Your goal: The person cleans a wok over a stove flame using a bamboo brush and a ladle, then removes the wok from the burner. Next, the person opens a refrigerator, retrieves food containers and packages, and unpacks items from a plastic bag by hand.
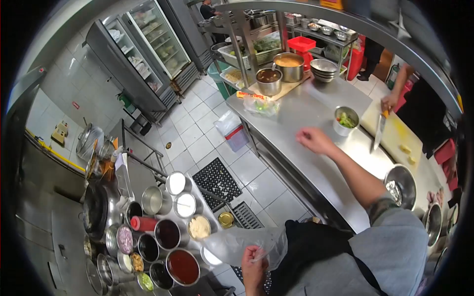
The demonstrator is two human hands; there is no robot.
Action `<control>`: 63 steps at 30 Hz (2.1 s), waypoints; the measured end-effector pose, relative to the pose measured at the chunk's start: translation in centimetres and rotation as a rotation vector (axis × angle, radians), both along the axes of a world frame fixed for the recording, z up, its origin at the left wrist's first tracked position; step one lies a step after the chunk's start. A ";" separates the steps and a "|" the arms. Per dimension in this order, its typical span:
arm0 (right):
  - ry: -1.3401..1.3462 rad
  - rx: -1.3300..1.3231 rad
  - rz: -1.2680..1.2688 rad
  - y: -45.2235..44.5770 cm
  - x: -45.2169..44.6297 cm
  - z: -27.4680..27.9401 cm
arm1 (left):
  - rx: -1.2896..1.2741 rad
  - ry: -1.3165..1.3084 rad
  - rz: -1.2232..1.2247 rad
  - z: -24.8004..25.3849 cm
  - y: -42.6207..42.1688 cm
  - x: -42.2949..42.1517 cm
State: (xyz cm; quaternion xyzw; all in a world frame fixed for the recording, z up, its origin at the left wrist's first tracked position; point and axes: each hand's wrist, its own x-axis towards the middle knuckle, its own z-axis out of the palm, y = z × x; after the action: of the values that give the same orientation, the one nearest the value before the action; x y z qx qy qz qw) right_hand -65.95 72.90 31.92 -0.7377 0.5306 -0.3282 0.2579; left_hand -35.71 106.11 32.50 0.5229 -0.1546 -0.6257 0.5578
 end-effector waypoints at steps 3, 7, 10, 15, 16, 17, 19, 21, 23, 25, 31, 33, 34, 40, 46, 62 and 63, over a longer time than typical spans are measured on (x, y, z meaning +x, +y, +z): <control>0.033 -0.131 0.029 -14.0 5.5 0.7 | -0.016 0.035 0.028 2.0 -5.1 2.1; 0.304 -0.146 -0.067 -28.1 10.6 0.3 | -0.080 0.041 0.056 4.8 -11.5 4.2; 0.479 -0.053 -0.130 -34.5 13.4 -2.5 | -0.163 0.169 0.046 4.8 -16.6 7.6; 0.685 0.122 -0.204 -39.3 15.4 -6.3 | -0.096 0.163 0.111 4.3 -28.0 12.6; 0.708 0.133 -0.213 -40.1 15.4 -7.3 | -0.108 0.146 0.082 3.9 -30.1 13.6; 0.715 0.170 -0.200 -41.0 15.3 -8.2 | -0.115 0.126 0.053 3.7 -32.0 14.5; 0.718 0.253 -0.180 -41.9 15.2 -9.5 | -0.116 0.090 0.011 4.0 -36.2 16.1; 0.705 0.255 -0.218 -42.3 15.7 -9.5 | -0.103 0.059 -0.016 3.5 -40.6 17.7; 0.710 0.273 -0.220 -42.4 16.7 -8.6 | -0.061 0.037 -0.005 2.0 -44.9 19.3; 0.729 0.303 -0.186 -43.1 17.4 -7.5 | -0.009 0.026 0.003 1.6 -50.0 20.2; 0.588 0.493 -0.031 -46.7 19.7 -3.7 | 0.085 -0.106 -0.094 -3.0 -64.8 22.9; 0.435 0.505 0.033 -49.5 20.8 -0.4 | 0.054 -0.192 -0.065 -5.4 -69.9 23.4; 0.316 0.530 0.092 -49.8 21.5 1.1 | 0.059 -0.240 -0.044 -6.3 -71.7 23.8; -0.315 1.215 0.413 -50.6 30.9 3.5 | -0.154 -0.623 -0.036 -7.4 -82.1 25.0; -0.709 1.531 0.180 -57.2 41.4 -5.4 | -0.389 -0.813 -0.356 -2.8 -85.9 27.0; -0.838 0.372 -0.335 -72.1 58.9 -10.4 | -0.735 -0.643 -0.755 4.5 -96.0 33.1; -0.778 0.362 -0.346 -71.8 58.5 -10.3 | -0.727 -0.645 -0.720 4.2 -96.7 32.7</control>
State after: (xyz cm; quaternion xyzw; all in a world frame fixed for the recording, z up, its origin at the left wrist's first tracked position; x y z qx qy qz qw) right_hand -7.46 1.12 21.66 -0.4035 0.5584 -0.5209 0.5040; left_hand -2.97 9.38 36.72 0.3769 -0.6870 -0.4923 0.3789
